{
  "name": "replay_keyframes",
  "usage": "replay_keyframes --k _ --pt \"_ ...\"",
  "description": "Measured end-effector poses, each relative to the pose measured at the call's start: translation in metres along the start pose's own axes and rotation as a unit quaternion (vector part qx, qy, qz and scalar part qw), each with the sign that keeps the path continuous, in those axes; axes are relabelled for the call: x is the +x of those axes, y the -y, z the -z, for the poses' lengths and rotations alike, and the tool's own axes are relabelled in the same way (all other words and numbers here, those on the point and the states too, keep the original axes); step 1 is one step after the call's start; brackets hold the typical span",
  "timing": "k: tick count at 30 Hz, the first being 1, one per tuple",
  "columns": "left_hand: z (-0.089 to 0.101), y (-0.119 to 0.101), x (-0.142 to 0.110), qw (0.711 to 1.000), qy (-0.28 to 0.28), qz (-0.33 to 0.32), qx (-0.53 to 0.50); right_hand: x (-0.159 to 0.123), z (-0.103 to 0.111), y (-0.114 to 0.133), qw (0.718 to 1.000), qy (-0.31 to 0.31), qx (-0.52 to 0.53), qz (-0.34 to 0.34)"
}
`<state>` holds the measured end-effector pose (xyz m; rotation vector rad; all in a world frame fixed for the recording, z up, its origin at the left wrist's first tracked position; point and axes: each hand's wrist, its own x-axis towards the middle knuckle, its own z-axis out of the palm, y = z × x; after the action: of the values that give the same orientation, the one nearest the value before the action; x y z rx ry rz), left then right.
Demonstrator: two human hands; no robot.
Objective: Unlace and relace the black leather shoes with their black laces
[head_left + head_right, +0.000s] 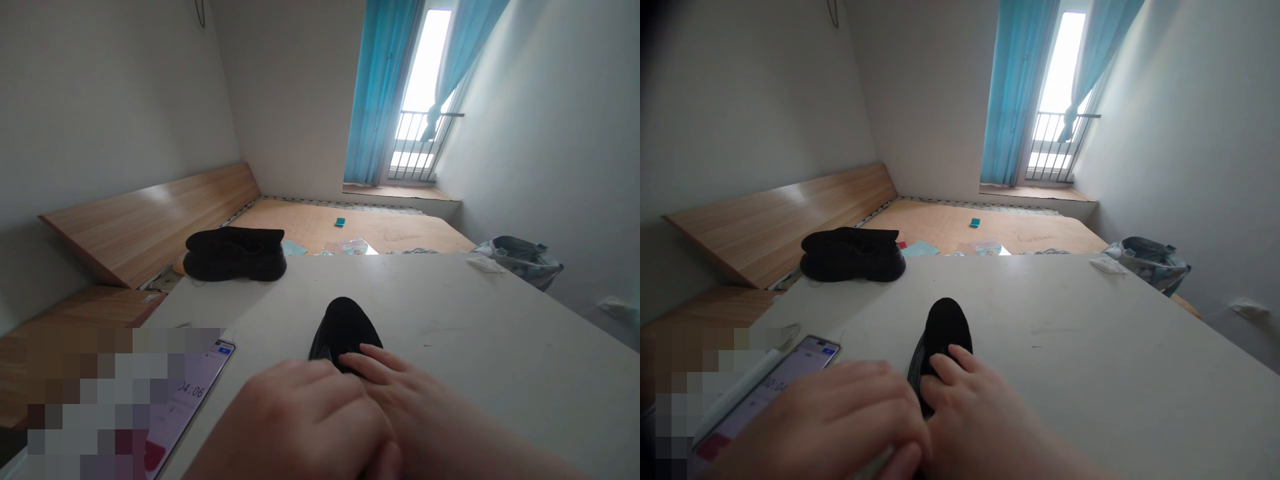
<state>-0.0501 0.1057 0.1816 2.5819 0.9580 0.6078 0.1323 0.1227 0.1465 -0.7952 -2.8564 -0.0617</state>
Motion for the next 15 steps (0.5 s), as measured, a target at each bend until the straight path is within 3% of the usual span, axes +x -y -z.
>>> replay_keyframes --k 3,7,11,15 --pt "0.006 -0.001 0.003 0.993 -0.012 0.066 0.098 0.004 0.01 -0.003 0.999 0.031 0.026 -0.019" --pt "0.001 0.003 0.0 0.993 0.025 0.049 0.102 -0.001 0.05 -0.012 0.988 0.056 0.129 -0.06" --pt "-0.011 0.007 -0.005 0.996 0.036 0.023 0.079 -0.01 0.078 -0.023 0.978 0.003 0.177 -0.106" --pt "-0.023 0.009 -0.005 0.992 0.054 0.03 0.108 -0.019 0.077 -0.028 0.979 -0.06 0.142 -0.131"
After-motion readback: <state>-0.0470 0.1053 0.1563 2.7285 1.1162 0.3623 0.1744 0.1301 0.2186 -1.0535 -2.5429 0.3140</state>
